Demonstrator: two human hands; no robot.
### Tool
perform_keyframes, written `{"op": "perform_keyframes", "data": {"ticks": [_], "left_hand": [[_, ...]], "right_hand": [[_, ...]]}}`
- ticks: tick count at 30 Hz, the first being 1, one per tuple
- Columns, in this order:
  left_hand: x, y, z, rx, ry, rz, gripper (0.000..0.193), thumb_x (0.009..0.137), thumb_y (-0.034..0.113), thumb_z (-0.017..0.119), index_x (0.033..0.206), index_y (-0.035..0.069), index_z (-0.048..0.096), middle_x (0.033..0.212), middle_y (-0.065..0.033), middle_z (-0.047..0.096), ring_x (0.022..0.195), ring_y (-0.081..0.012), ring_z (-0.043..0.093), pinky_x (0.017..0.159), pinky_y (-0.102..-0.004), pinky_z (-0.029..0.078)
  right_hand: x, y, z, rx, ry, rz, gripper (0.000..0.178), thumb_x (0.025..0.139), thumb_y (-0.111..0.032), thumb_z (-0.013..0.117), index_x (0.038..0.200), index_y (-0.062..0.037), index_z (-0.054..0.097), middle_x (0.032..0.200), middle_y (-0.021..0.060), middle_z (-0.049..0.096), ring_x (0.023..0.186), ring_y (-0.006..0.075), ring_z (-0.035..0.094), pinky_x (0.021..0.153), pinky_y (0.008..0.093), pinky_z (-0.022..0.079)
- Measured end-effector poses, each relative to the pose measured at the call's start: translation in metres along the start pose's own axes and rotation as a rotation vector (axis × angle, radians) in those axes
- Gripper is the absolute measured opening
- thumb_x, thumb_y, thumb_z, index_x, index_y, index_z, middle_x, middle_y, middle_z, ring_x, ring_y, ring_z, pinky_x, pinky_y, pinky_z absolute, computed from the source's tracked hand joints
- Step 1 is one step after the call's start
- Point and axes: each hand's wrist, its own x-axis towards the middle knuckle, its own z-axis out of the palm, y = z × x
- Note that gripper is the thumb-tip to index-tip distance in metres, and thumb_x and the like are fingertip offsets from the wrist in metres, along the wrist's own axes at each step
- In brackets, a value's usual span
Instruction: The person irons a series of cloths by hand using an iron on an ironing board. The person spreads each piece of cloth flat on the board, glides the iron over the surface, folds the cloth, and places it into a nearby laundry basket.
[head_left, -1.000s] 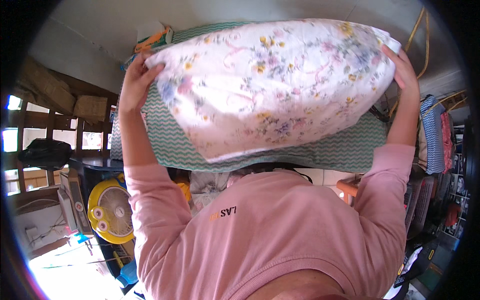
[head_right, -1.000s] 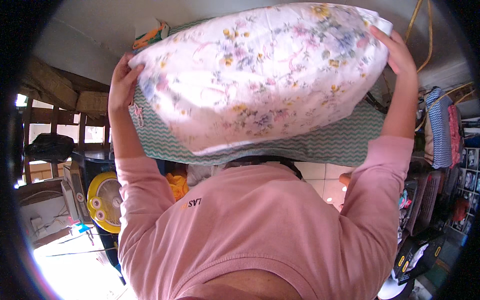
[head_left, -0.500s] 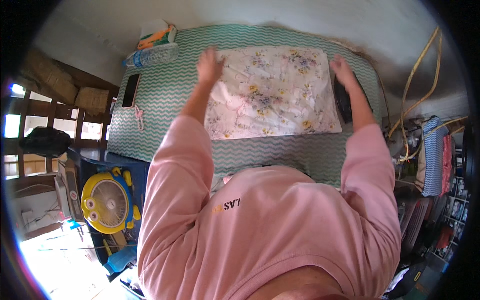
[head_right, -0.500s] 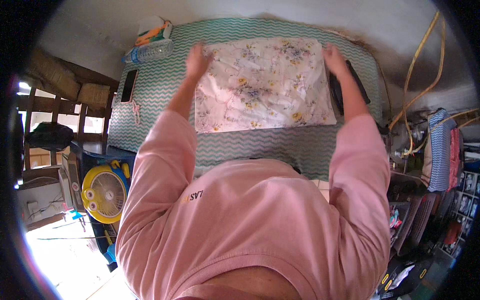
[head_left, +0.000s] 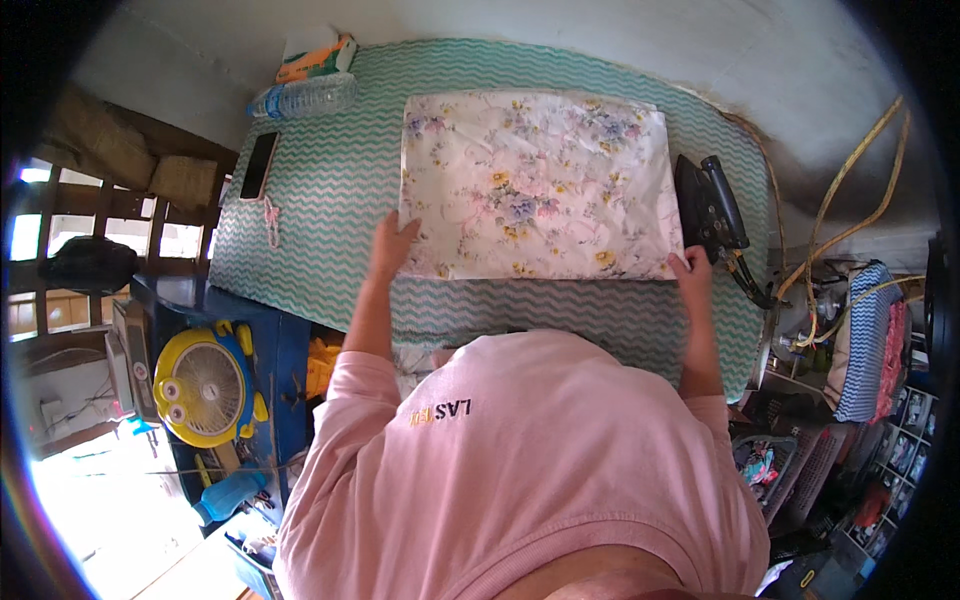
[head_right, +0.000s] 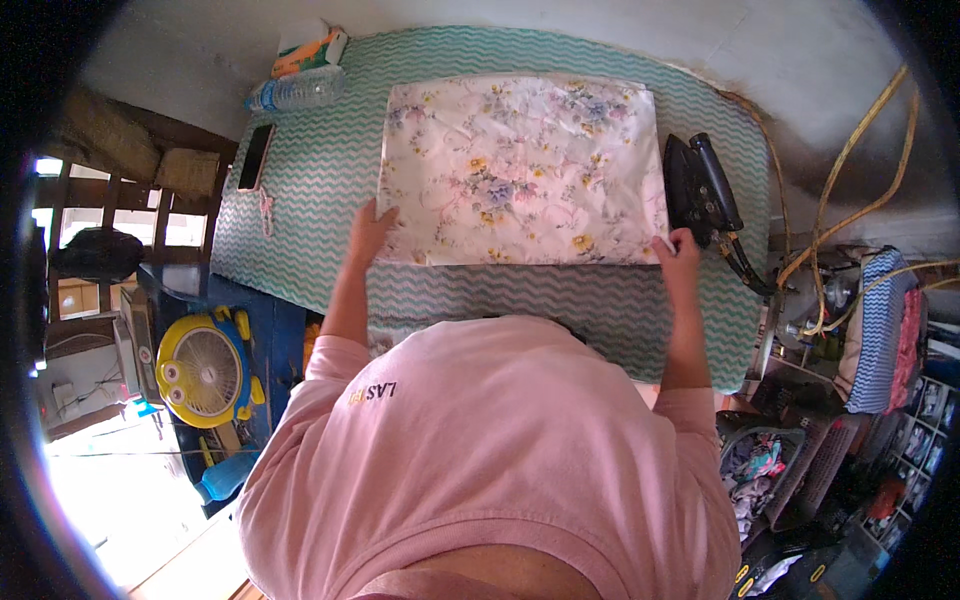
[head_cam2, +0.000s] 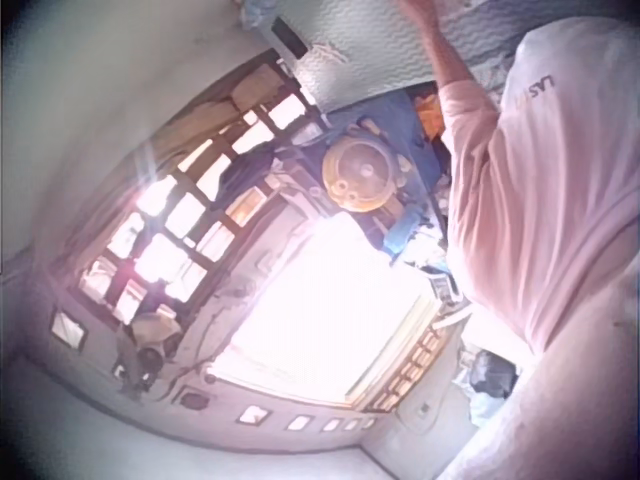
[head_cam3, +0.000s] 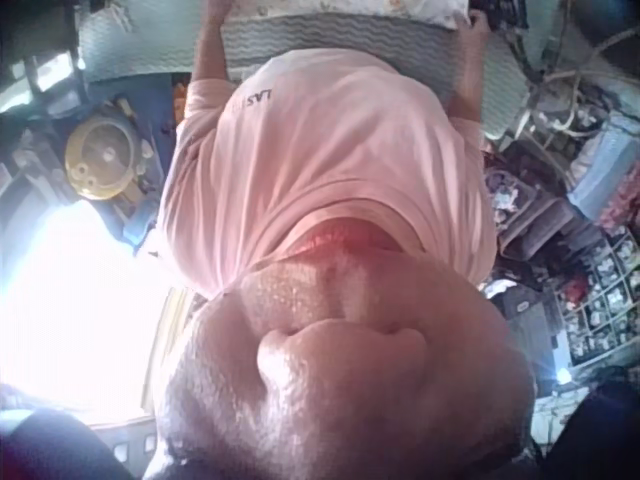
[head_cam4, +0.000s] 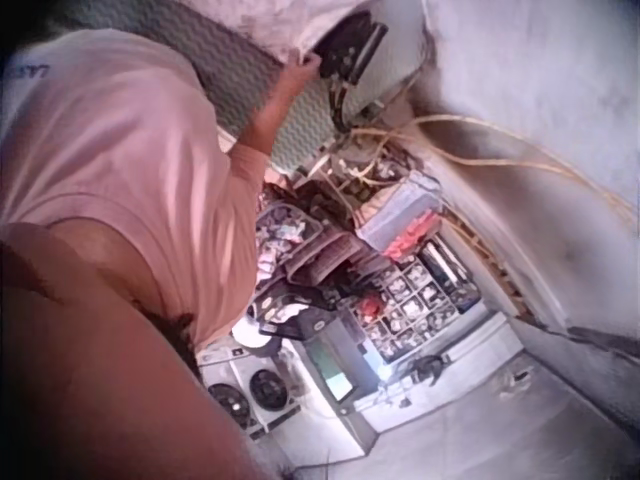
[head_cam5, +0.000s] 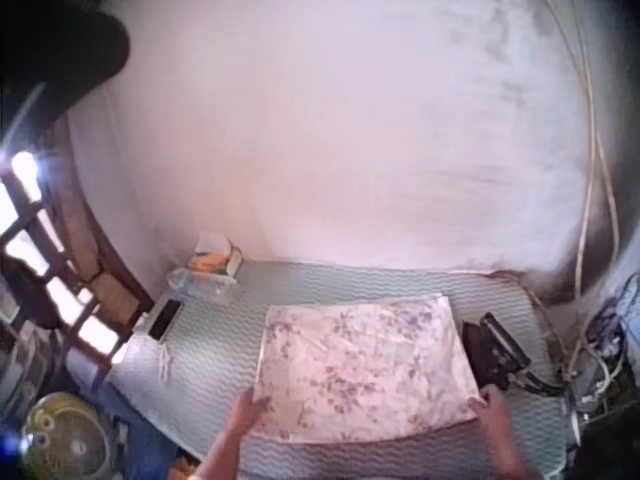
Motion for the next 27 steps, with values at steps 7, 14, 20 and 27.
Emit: {"op": "perform_keyframes", "data": {"ticks": [7,14,20,27], "left_hand": [[-0.031,0.02,-0.043,-0.419,-0.126,-0.122,0.026,0.078,0.017,0.056,0.091,-0.005,0.052,0.071,-0.0078,0.057,0.062,-0.01,0.05,0.055,-0.0242,0.04],[-0.046,-0.012,-0.012,-0.455,-0.051,-0.214,0.017,0.078,0.013,0.056,0.084,0.003,0.045,0.062,-0.0052,0.052,0.055,-0.0087,0.045,0.05,-0.0245,0.036],[-0.048,-0.013,-0.005,-0.199,0.187,-0.048,0.02,0.074,0.017,0.059,0.083,0.001,0.051,0.062,-0.0086,0.055,0.057,-0.0184,0.053,0.054,-0.0286,0.041],[-0.02,-0.005,0.001,-0.288,0.116,-0.17,0.03,0.077,0.027,0.056,0.088,-0.001,0.057,0.073,-0.0126,0.06,0.065,-0.0204,0.057,0.06,-0.0298,0.043]], "right_hand": [[-0.004,-0.019,-0.045,-0.046,-0.189,-0.026,0.019,0.072,-0.009,0.06,0.084,-0.003,0.046,0.069,0.002,0.047,0.063,0.0106,0.045,0.058,0.0238,0.039],[0.122,-0.032,-0.079,-0.587,0.202,-0.347,0.033,0.074,-0.026,0.062,0.092,-0.001,0.049,0.076,0.0048,0.054,0.07,0.0145,0.054,0.063,0.0257,0.044],[0.147,-0.049,-0.068,0.024,-0.365,0.3,0.037,0.072,-0.036,0.063,0.083,-0.0035,0.05,0.065,0.0025,0.051,0.052,0.0095,0.05,0.045,0.0229,0.041],[0.081,-0.126,-0.061,0.015,-0.216,-0.025,0.031,0.072,-0.029,0.066,0.08,-0.0016,0.053,0.06,0.0009,0.05,0.046,0.0063,0.045,0.043,0.0203,0.038]]}}
